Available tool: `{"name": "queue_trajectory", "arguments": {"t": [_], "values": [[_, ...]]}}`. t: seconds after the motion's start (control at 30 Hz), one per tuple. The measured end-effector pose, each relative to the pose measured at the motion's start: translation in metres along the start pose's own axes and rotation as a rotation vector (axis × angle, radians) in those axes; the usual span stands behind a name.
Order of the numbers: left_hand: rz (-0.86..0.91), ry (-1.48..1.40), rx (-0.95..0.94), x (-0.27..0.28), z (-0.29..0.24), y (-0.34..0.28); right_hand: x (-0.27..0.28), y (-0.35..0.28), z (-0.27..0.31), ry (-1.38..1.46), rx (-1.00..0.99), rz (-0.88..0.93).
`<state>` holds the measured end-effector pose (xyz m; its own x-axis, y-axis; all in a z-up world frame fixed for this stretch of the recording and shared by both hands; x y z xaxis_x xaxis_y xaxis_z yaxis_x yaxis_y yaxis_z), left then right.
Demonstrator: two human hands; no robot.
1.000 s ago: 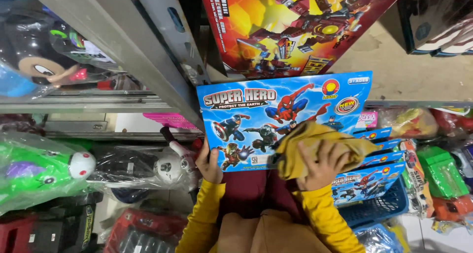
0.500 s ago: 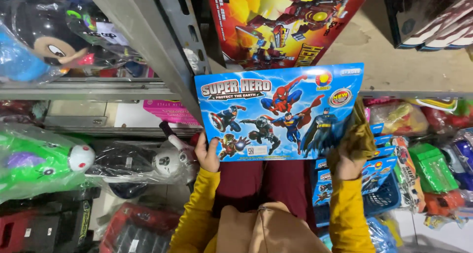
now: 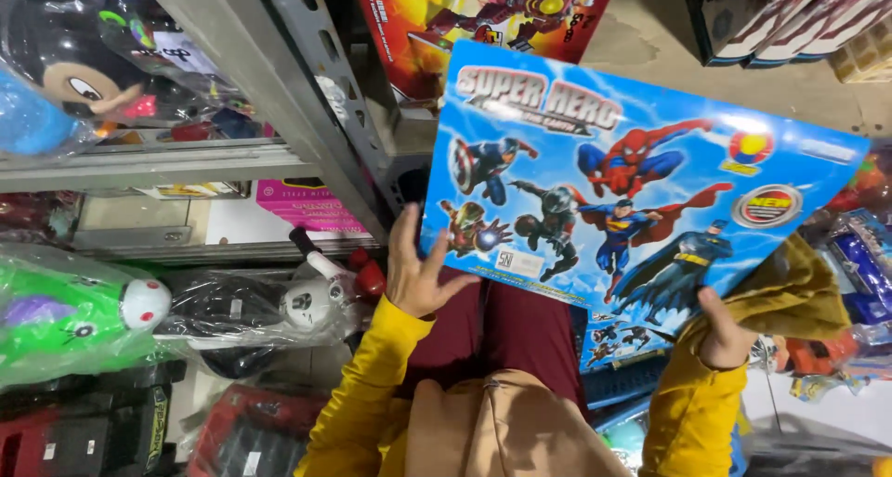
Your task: Clean and organize toy boxes on the action figure section shelves using a cloth.
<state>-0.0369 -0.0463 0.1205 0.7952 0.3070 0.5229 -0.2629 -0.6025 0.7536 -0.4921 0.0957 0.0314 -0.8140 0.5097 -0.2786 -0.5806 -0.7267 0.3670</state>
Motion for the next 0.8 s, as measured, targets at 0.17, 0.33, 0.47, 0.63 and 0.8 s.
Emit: {"name": "queue_trajectory", "arguments": {"t": [0.17, 0.33, 0.47, 0.63, 0.8], "values": [[0.002, 0.349, -0.256, -0.023, -0.023, -0.006, -0.006, -0.011, 0.019, 0.067, -0.003, -0.054], [-0.055, 0.518, -0.273, -0.027, -0.035, 0.009, -0.009, -0.024, 0.022, 0.033, 0.028, -0.008], [-0.08, 0.371, -0.203, -0.025, -0.043, 0.021, -0.043, -0.036, 0.059, 0.067, -0.001, -0.071], [-0.176, 0.129, -0.245, -0.034, -0.055, 0.006, -0.066, -0.071, 0.074, -0.224, 0.025, 0.005], [-0.233, 0.115, -0.31, -0.06, -0.033, -0.044, -0.011, -0.104, -0.022, 0.195, -0.107, 0.151]]}}
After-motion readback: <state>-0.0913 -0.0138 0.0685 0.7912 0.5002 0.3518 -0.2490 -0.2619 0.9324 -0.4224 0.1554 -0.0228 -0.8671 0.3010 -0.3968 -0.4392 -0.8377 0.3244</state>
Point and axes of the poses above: each hand's wrist, its own y-axis towards the middle knuckle, its own x-axis out of the back of the hand, z = x × y, the point moved 10 cm from there along y, towards the middle knuckle, and after that the axes turned 5 degrees about y, right-handed, at the moved point
